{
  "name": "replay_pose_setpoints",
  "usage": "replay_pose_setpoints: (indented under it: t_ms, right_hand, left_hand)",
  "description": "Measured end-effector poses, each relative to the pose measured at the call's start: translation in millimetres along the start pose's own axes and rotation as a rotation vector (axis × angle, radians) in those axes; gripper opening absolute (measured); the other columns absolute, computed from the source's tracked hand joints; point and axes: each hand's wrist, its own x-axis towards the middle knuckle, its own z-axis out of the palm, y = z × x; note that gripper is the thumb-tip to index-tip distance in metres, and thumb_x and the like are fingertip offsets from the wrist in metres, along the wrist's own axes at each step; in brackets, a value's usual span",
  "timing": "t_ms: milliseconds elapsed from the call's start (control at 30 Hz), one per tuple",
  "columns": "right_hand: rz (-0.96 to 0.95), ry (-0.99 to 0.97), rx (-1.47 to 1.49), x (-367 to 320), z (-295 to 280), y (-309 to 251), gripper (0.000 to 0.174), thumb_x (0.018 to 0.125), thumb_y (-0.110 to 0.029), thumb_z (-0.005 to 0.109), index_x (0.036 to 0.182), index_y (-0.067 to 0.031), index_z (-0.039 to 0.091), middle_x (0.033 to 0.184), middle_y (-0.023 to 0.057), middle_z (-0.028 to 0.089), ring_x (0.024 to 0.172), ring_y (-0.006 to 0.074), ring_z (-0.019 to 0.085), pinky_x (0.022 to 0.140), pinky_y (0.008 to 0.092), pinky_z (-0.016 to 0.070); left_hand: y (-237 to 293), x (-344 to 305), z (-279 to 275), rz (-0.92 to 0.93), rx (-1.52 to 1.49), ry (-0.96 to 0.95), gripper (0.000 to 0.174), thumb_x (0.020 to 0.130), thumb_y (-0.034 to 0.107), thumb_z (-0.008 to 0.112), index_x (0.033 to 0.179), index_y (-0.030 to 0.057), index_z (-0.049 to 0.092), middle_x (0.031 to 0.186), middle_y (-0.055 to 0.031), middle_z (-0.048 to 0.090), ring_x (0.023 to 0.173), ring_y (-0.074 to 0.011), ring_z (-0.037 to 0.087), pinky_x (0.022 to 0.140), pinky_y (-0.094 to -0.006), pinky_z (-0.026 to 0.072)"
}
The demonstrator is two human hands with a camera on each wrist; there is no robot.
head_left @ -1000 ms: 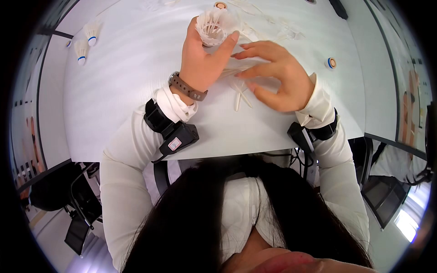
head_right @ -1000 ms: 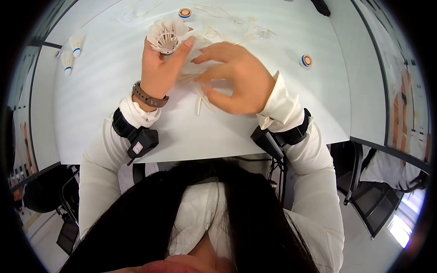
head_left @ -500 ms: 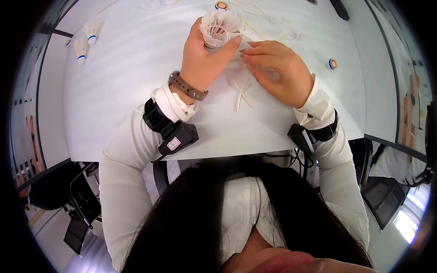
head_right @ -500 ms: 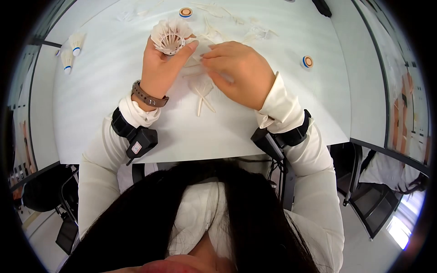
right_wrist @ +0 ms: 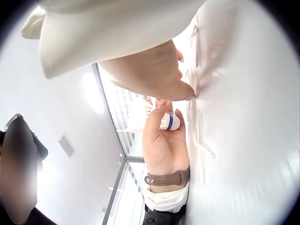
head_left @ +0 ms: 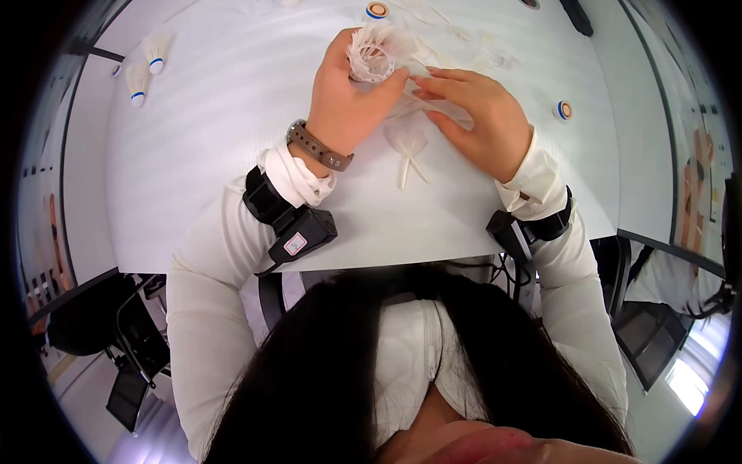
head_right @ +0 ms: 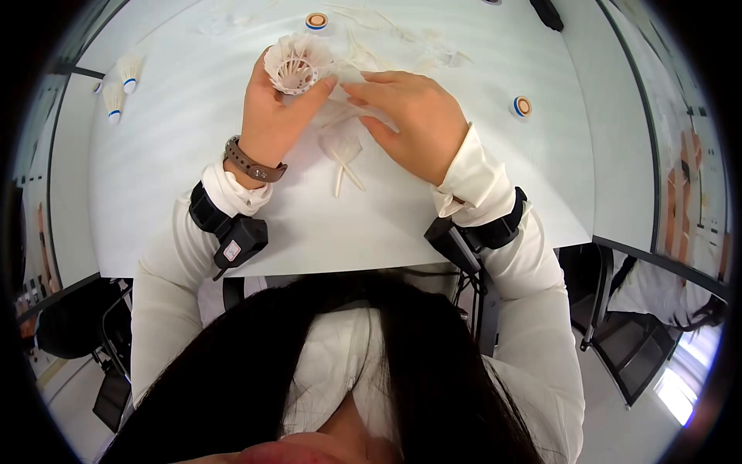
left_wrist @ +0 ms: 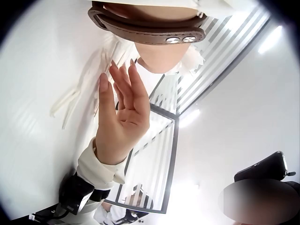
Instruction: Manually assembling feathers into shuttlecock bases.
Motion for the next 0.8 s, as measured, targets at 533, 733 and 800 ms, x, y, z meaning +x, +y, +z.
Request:
replay_pose_setpoints:
  t_ms: [533,733,800]
  right_hand:
    - [0.078,0.037,0.039,-0.5,-1.7,-2.8,0.041,0.084,-0.002,0.069,0.124,-0.0081,0.064,0.091,0.0099,0.066,0.092,0.0293,0.06,0.082,0.0383,0.0508]
    - [0.156,0.04,0.104,0.9,-2.6,-5.5,0.043,0.087,-0.004,0.067,0.13,-0.0116,0.062,0.093,0.0088,0.067,0.089,0.0281,0.062,0.08,0.0371,0.0513]
    - [0.169,0.04,0.117,1.1,-2.7,-5.4,0.044,0.088,-0.004,0.066,0.131,-0.0114,0.061,0.092,0.0087,0.067,0.089,0.0281,0.062,0.08,0.0367,0.0514]
  left_hand:
    - [0.7,1.6,0.8,0.012,-0.023,0.035,0.034,0.084,0.011,0.075,0.111,0.0026,0.057,0.102,-0.0041,0.067,0.092,-0.0125,0.062,0.083,-0.0297,0.0509]
    - [-4.8,2.5,1.1,0.022,-0.106,0.004,0.035,0.085,0.01,0.074,0.113,0.0023,0.056,0.104,-0.005,0.067,0.095,-0.0122,0.064,0.084,-0.0293,0.0518]
    - [-4.6,1.5,2.6,0.008,-0.128,0.013,0.036,0.085,0.011,0.074,0.114,0.0023,0.056,0.103,-0.005,0.068,0.094,-0.0122,0.064,0.084,-0.0294,0.052]
